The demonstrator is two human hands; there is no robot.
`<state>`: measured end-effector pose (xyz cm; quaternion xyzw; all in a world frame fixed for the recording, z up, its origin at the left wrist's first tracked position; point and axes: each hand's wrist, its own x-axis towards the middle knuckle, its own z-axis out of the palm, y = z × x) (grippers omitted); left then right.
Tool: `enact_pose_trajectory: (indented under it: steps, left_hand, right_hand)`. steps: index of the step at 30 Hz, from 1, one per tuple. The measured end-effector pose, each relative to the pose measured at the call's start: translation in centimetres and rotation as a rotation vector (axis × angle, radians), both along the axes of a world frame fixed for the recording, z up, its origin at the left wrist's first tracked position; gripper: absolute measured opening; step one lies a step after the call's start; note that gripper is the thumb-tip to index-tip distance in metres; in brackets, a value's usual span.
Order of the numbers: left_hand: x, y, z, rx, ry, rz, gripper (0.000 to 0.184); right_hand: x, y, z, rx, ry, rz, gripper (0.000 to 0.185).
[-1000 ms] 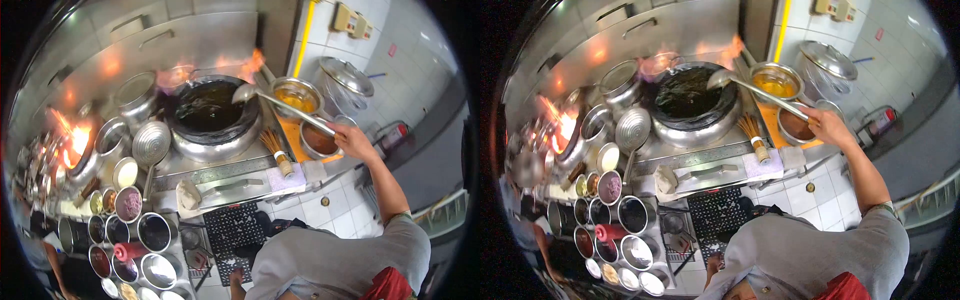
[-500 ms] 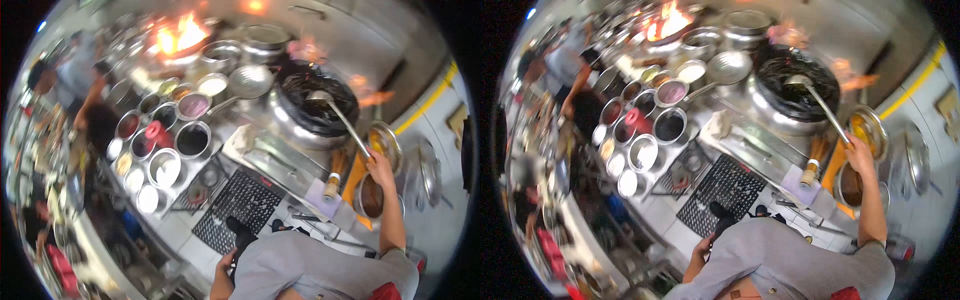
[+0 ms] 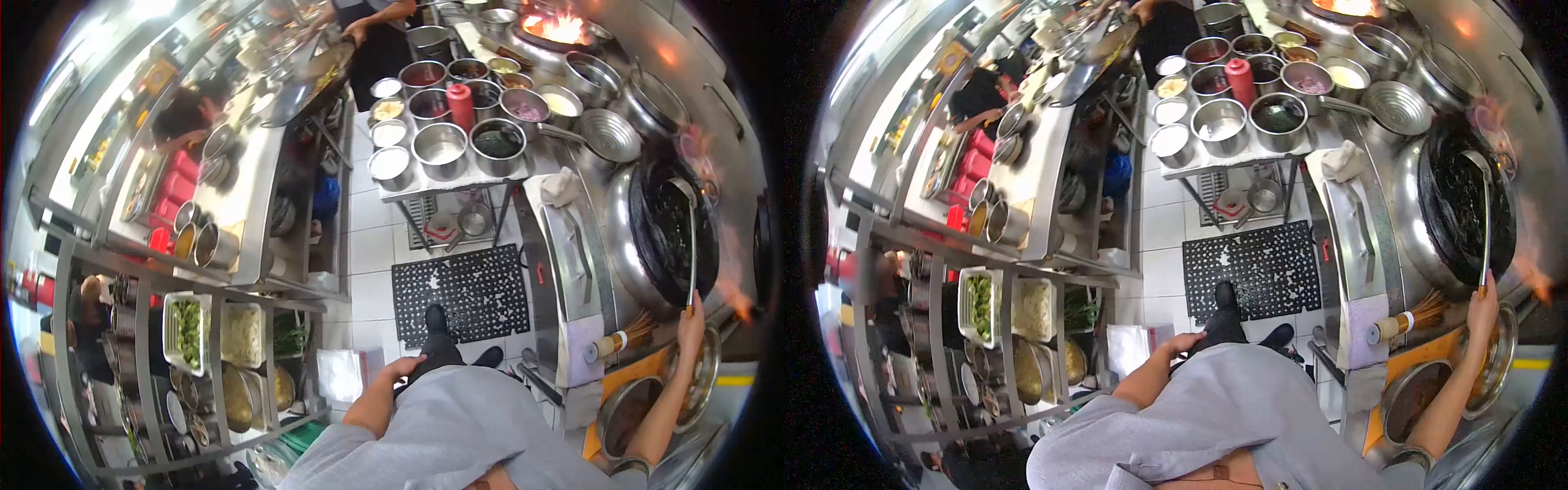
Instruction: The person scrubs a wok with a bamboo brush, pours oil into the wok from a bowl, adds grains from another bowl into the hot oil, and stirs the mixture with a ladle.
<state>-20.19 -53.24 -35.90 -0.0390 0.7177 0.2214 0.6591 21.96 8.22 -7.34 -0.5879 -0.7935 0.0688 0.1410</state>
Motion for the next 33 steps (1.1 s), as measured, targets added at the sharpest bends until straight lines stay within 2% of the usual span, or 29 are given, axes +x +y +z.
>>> enact_pose_trajectory:
  steps: [3,4,5,8,10,12,13,14,16,19,22,24,26,30,33]
  left_hand:
    - [0.0,-0.4,-2.2,-0.018,0.062,-0.081,0.078]
    - [0.0,-0.7,-3.2,-0.025,0.076,-0.114,0.077]
    - [0.2,0.0,-0.6,-0.02,0.132,-0.119,0.073]
    - [-1.0,-1.9,-10.6,0.183,0.364,-0.572,0.061]
    - [-1.0,-1.5,-10.8,0.174,0.464,-0.602,0.055]
    - [-1.3,-1.2,-11.2,0.198,0.415,-0.497,0.053]
    - [-1.7,-0.8,-10.7,0.198,0.431,-0.474,0.05]
    - [-2.5,-0.9,-7.9,0.247,0.473,-0.36,0.053]
    - [-3.3,-1.8,-7.4,0.291,0.588,-0.38,0.049]
    - [-5.2,-4.7,-6.0,0.304,0.552,-0.361,0.047]
    - [-6.4,-9.7,-5.3,0.347,0.616,-0.495,0.048]
    - [-6.6,-13.6,-7.6,0.209,0.59,-0.374,0.054]
    - [-6.8,-17.7,-11.9,0.089,0.55,-0.415,0.058]
    - [-7.2,-22.4,-10.3,-0.018,0.473,-0.345,0.06]
    - [-8.1,-23.7,-10.7,-0.029,0.436,-0.427,0.058]
  right_hand:
    - [2.8,3.9,-1.9,0.037,-0.029,0.039,0.056]
    - [2.6,3.6,-0.8,-0.016,-0.029,0.049,0.057]
    - [3.2,3.9,-0.7,-0.006,-0.042,0.091,0.055]
    - [7.8,7.8,-4.2,-0.028,-0.004,0.207,0.052]
    - [8.5,7.1,-3.4,0.016,-0.165,0.256,0.049]
    - [9.4,6.9,-2.6,0.013,-0.343,0.191,0.044]
    - [11.5,6.4,-2.7,-0.018,-0.317,0.158,0.042]
    - [10.2,6.5,-2.3,-0.038,-0.282,0.14,0.041]
    - [10.3,6.1,-1.5,-0.056,-0.26,0.099,0.042]
    - [8.7,3.7,1.2,-0.068,-0.247,0.052,0.043]
    - [7.9,2.1,3.5,-0.066,-0.212,0.013,0.044]
    - [8.4,0.5,5.0,-0.07,-0.186,-0.012,0.045]
    - [8.9,-1.1,6.5,-0.07,-0.151,-0.043,0.046]
    - [10.4,-4.2,8.3,-0.072,-0.085,-0.096,0.048]
    - [11.9,-6.4,8.2,-0.091,-0.026,-0.124,0.049]
